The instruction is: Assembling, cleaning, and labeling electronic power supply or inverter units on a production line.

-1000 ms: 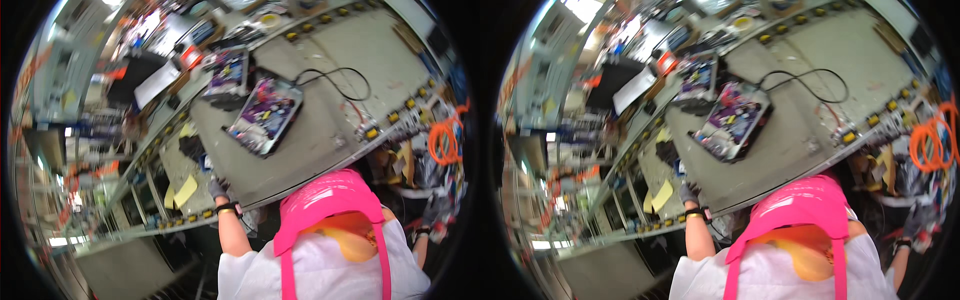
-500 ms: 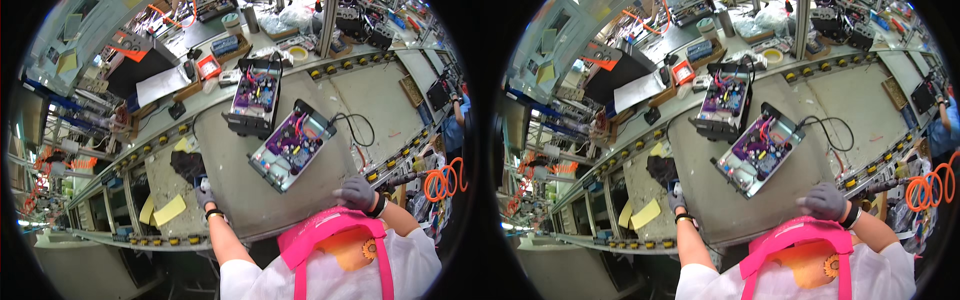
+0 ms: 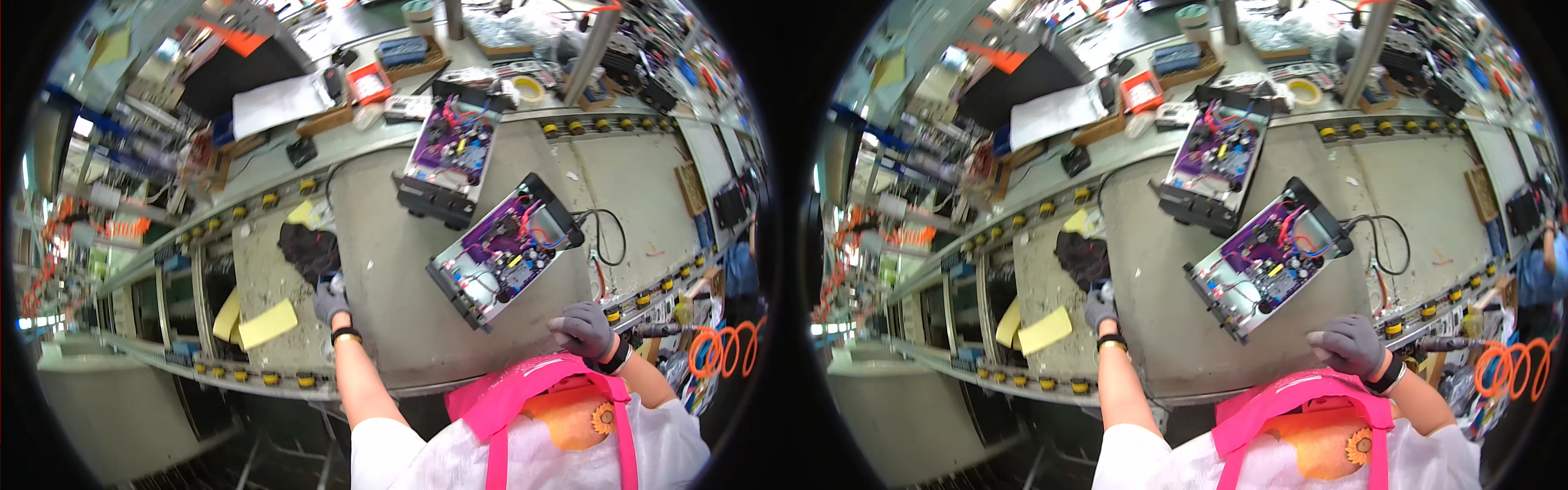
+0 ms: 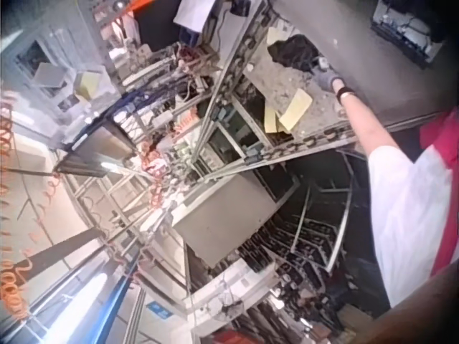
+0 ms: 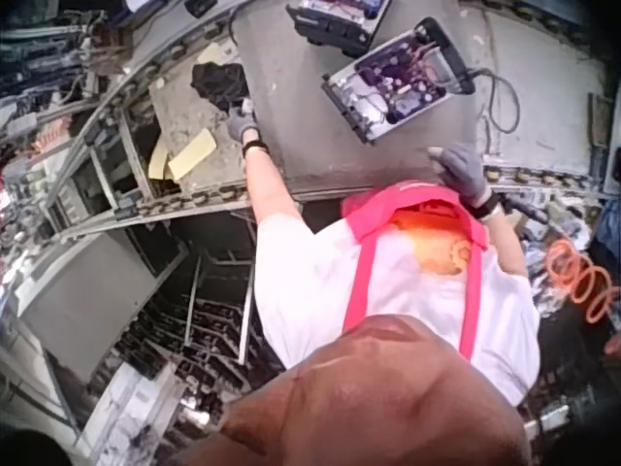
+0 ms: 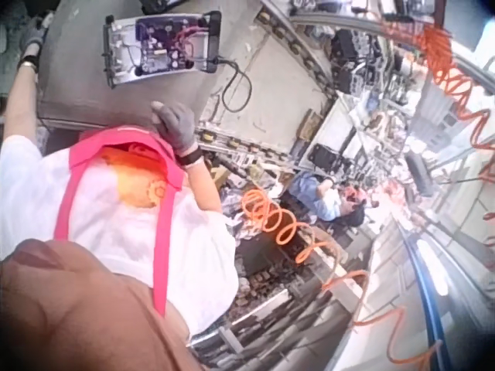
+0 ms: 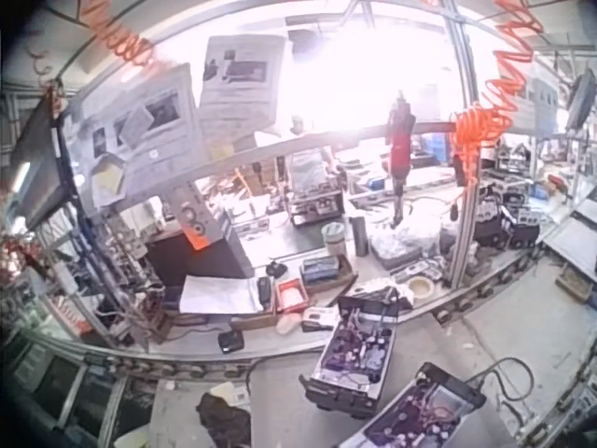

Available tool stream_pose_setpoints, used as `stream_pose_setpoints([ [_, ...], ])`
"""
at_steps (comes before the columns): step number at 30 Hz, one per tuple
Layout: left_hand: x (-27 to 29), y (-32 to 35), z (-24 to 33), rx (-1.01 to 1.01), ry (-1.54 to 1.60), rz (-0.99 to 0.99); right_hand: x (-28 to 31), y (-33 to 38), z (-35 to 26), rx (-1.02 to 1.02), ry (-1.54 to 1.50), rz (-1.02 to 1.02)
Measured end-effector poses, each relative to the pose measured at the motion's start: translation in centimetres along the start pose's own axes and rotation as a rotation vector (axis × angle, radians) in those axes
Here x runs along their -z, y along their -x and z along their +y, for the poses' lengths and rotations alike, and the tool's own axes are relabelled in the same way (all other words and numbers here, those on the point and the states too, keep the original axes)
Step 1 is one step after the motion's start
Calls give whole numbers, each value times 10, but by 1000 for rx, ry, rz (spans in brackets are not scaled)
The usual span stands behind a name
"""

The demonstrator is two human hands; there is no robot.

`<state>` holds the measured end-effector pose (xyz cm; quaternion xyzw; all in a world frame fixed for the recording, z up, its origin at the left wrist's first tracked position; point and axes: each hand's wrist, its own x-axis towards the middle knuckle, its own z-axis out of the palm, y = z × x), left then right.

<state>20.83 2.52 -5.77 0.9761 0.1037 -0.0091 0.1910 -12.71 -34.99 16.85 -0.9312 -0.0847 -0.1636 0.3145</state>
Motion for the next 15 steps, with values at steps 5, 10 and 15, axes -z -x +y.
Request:
stream_pose_setpoints([
  [5, 6, 0, 1, 144, 65, -210, 1, 1, -8, 10, 4, 20],
  [10, 0, -1, -4, -60, -35, 0, -3, 7, -8, -14, 5, -8],
  [15, 5, -1, -6, 120, 6, -105, 0, 4, -11, -32, 18, -28],
])
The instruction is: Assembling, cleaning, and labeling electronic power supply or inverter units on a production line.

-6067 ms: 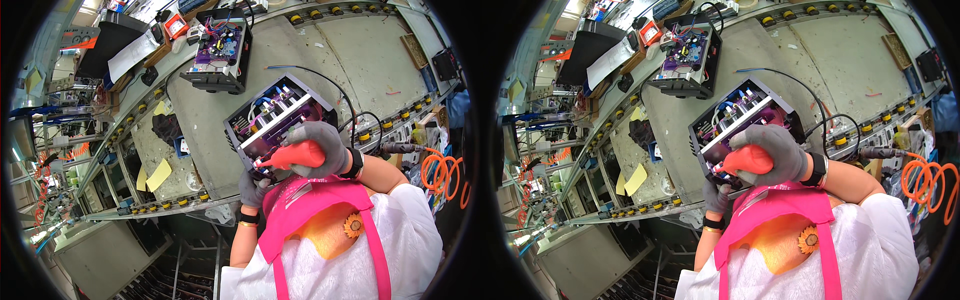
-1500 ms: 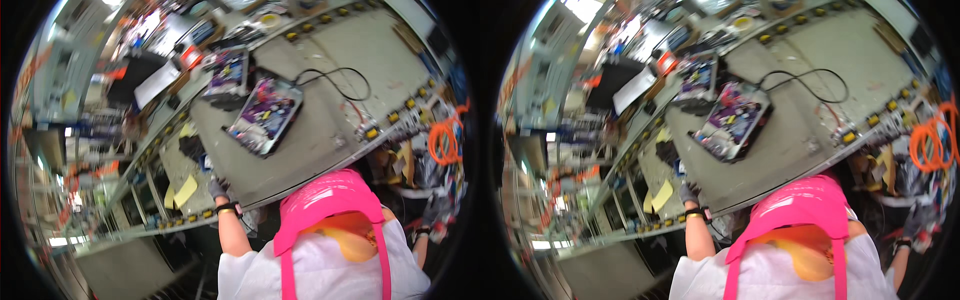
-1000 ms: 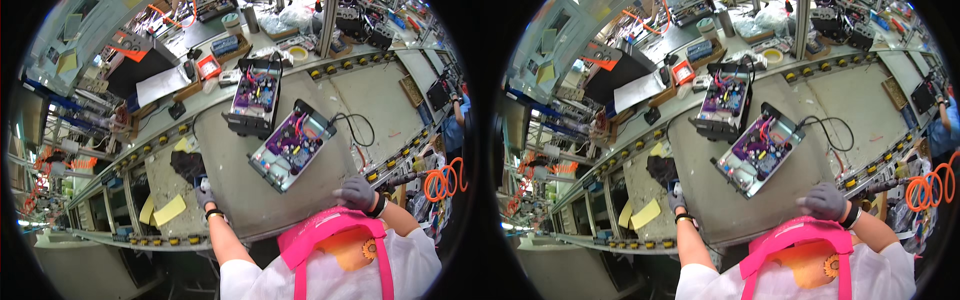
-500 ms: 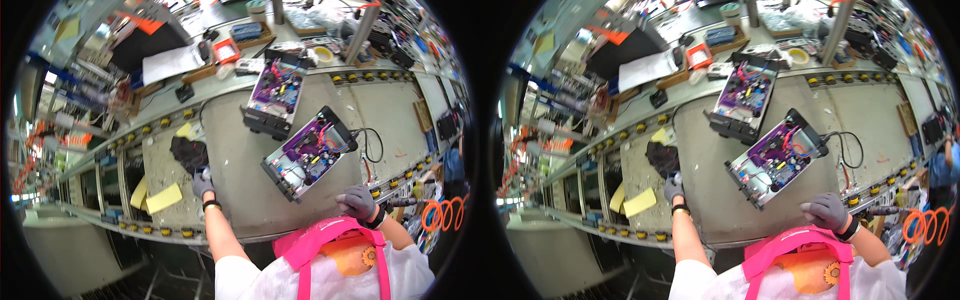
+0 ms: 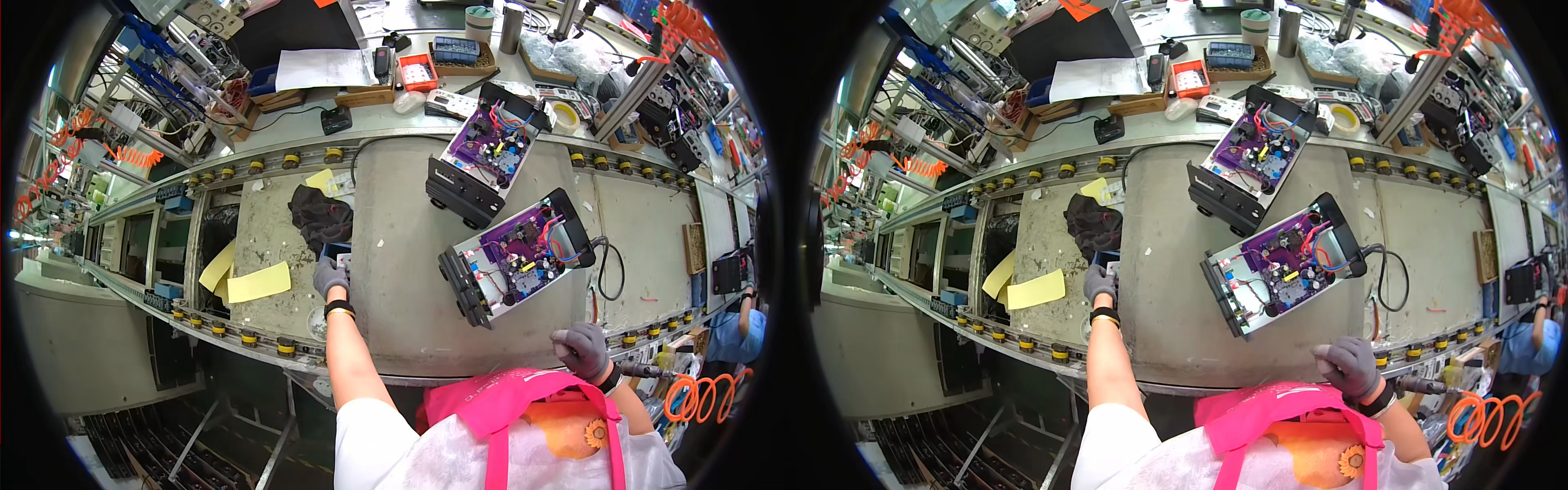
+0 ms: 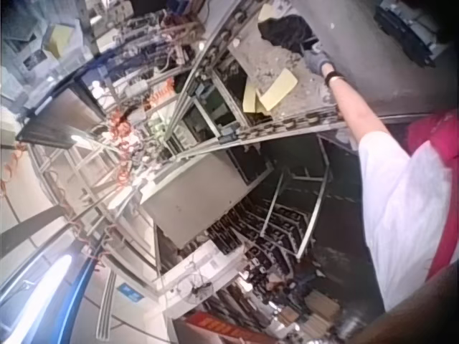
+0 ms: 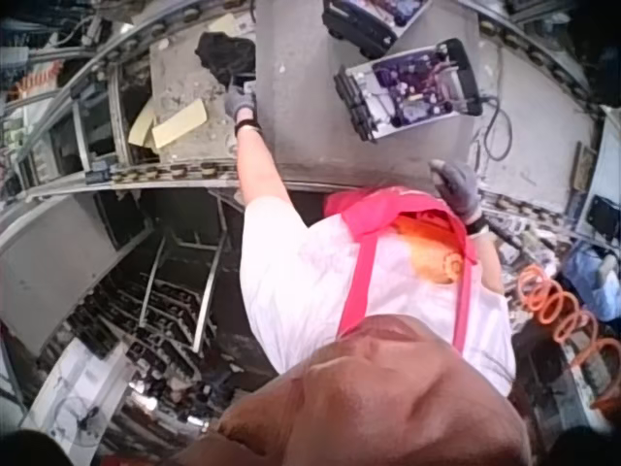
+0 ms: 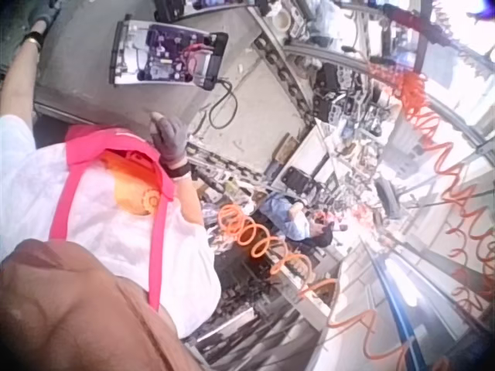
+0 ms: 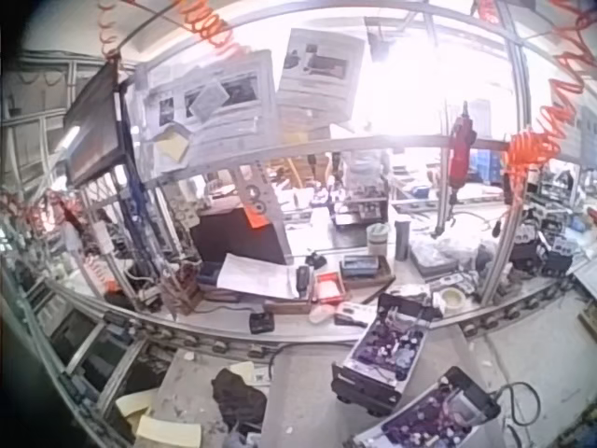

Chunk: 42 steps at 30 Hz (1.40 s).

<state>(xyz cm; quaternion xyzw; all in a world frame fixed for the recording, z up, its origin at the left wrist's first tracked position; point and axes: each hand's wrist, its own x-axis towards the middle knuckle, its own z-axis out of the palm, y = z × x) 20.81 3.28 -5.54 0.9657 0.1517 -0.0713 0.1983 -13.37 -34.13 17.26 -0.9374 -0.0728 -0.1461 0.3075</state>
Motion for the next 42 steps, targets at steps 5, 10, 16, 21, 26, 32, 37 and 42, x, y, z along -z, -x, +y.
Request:
stream_pose_setpoints([
  [5, 14, 5, -27, 18, 709, 108, -6, 4, -2, 2, -6, 20],
  [10, 79, 82, 25, -43, 1037, -12, -7, -1, -4, -60, -130, 63],
  [16, 139, 244, 104, -263, 1218, -452, -6, -68, -37, 139, -183, 55],
  [21, 150, 314, 139, -411, 1187, -642, -23, -61, -44, 100, -322, 64],
  [26, 151, 350, 151, -530, 1263, -609, -10, -30, -35, -4, -626, 120],
  [32, 139, 366, 148, -458, 1300, -728, 0, -13, -34, -330, -969, 25],
  [37, 138, 369, 156, -430, 1256, -767, -3, -6, -30, -273, -923, 38],
  [42, 137, 366, 153, -565, 1189, -657, 5, -8, -31, -372, -974, 42],
])
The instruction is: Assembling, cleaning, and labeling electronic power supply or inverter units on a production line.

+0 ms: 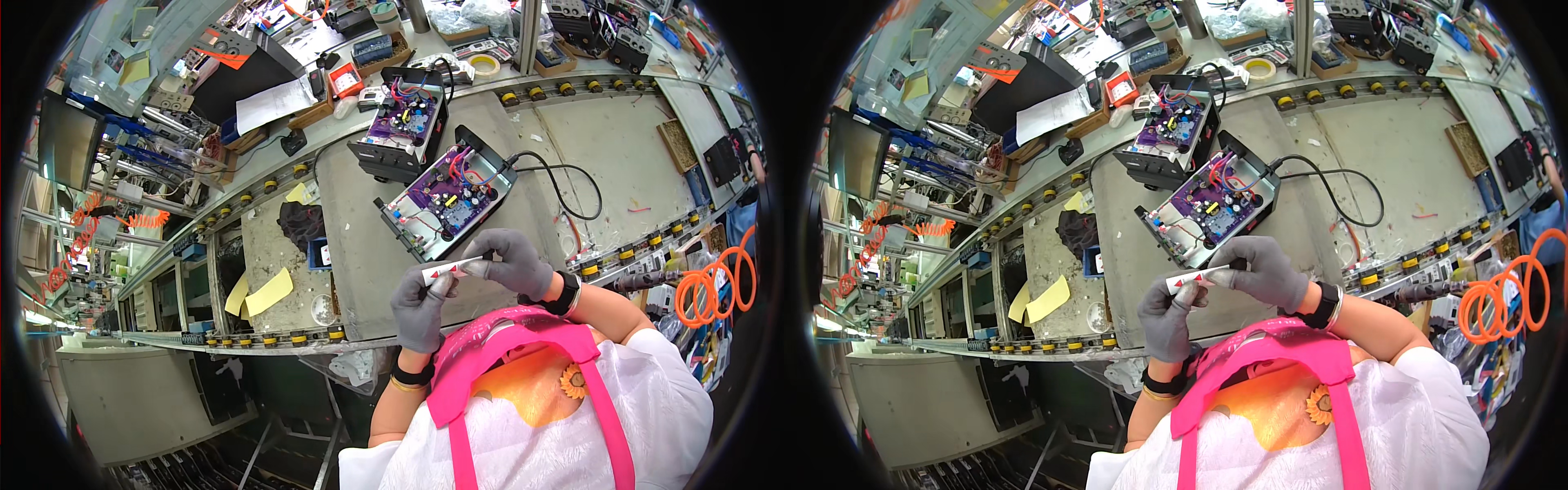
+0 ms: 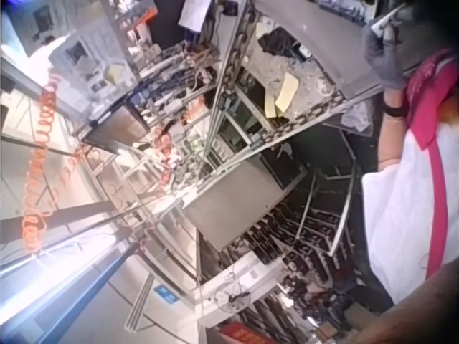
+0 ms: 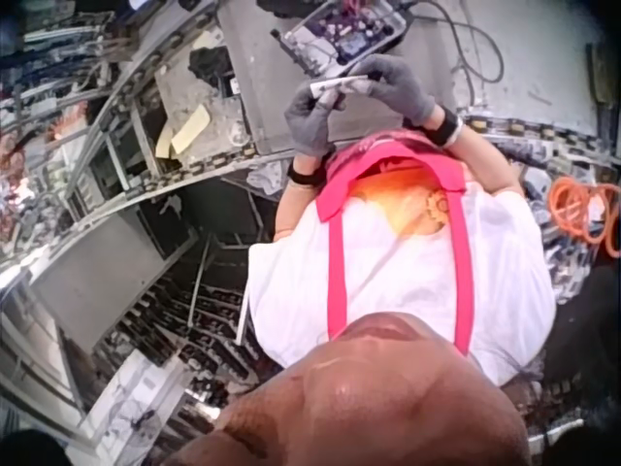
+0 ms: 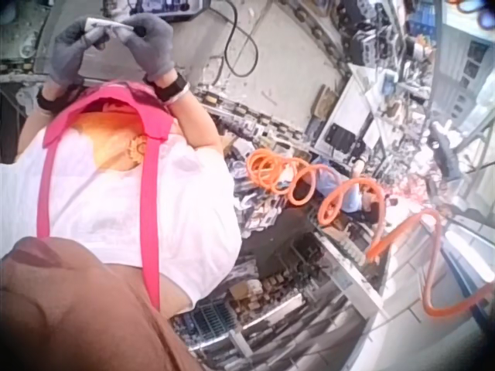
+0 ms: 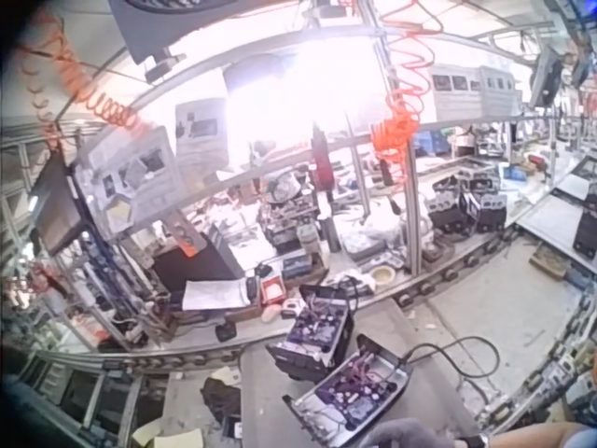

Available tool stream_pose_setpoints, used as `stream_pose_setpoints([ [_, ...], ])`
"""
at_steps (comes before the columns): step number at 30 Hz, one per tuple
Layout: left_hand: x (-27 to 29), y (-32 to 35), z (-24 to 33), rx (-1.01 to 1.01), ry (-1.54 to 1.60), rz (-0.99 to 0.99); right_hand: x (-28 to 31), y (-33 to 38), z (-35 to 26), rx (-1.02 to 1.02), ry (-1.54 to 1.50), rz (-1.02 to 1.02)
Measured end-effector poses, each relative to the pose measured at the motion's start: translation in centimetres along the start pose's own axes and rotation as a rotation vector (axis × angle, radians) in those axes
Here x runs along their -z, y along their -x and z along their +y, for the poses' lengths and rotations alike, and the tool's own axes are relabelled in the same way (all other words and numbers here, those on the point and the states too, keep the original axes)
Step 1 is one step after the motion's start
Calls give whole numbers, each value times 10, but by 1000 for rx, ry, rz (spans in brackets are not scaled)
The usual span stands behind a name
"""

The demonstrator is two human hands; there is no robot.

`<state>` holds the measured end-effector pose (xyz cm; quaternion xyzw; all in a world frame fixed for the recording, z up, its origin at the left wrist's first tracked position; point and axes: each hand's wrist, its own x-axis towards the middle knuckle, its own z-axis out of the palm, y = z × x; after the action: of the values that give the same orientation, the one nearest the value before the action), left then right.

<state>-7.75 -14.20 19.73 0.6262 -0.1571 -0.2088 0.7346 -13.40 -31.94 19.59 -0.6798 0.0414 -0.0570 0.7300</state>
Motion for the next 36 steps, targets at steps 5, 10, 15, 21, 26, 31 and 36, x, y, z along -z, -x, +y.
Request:
stream_pose_setpoints([
  [5, -2, 0, 3, -11, -2, 12, 0, 0, -6, 231, 219, 74],
  [10, 2, -2, 3, -90, -80, -45, 8, 0, -7, 181, 274, -15],
  [15, 0, -2, 6, -113, -90, -64, 5, 3, -16, 328, 366, 56],
  [21, 3, 0, 4, 30, 12, 9, 7, 10, -26, 881, 1115, 137],
  [26, 4, -3, 3, -42, -63, -34, 5, 3, -39, 512, 581, 31],
  [31, 6, -5, 8, -183, -239, -148, 5, -2, -32, 184, 280, -91],
  [36, 7, -8, 9, -211, -238, -193, 6, -3, -31, 420, 503, -28],
])
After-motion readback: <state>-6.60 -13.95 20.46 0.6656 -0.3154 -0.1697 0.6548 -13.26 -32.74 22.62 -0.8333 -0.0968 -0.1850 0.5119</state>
